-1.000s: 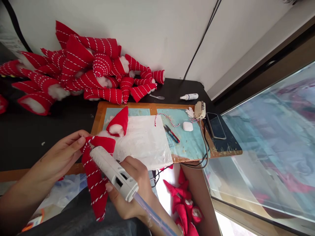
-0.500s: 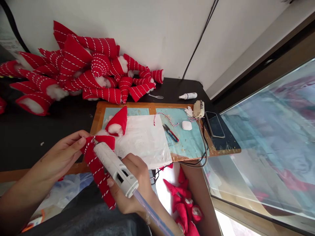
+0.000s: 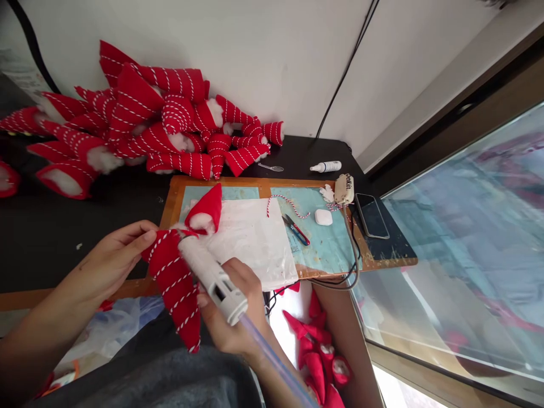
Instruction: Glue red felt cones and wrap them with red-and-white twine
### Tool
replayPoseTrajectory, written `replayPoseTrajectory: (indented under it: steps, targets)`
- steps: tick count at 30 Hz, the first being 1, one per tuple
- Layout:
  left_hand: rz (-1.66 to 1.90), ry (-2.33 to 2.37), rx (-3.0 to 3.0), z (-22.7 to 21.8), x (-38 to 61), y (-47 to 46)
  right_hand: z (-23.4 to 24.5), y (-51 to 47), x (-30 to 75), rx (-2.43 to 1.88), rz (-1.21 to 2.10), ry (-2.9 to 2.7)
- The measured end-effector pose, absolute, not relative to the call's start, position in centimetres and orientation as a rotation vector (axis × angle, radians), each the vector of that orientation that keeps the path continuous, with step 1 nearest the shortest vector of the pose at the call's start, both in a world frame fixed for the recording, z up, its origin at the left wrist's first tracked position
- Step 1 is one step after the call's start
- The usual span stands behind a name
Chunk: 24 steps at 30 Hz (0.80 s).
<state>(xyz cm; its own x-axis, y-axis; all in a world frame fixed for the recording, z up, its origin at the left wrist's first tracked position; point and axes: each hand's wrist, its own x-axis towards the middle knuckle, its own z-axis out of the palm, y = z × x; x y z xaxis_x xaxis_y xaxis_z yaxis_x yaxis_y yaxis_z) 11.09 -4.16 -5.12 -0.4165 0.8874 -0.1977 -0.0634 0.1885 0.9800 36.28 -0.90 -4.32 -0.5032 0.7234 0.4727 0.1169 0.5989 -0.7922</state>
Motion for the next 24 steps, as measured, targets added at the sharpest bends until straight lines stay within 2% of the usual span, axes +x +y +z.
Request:
replayPoseTrajectory:
  steps: [7, 13, 17, 20, 24]
  targets:
    - [1.448, 1.913, 0.812, -5.3, 8.5, -5.1, -7.4, 0.2, 39.1, -0.992, 0.791, -1.864]
    - [1.465, 1.999, 0.720, -7.1, 6.7, -6.6, -10.2, 3.7, 40.1, -1.209, 0.032, -2.156]
    - [1.474, 1.955, 0.663, -8.9, 6.4, -7.4, -11.1, 6.6, 39.4, -1.283, -0.264, -2.317]
    - [1.534, 1.962, 0.625, -9.5, 6.7, -7.7, -11.8, 8.7, 38.9, -1.299, -0.376, -2.420]
    - [1.635, 1.935, 0.588, -9.7, 7.4, -8.0, -12.4, 9.9, 38.9, -1.255, -0.370, -2.496]
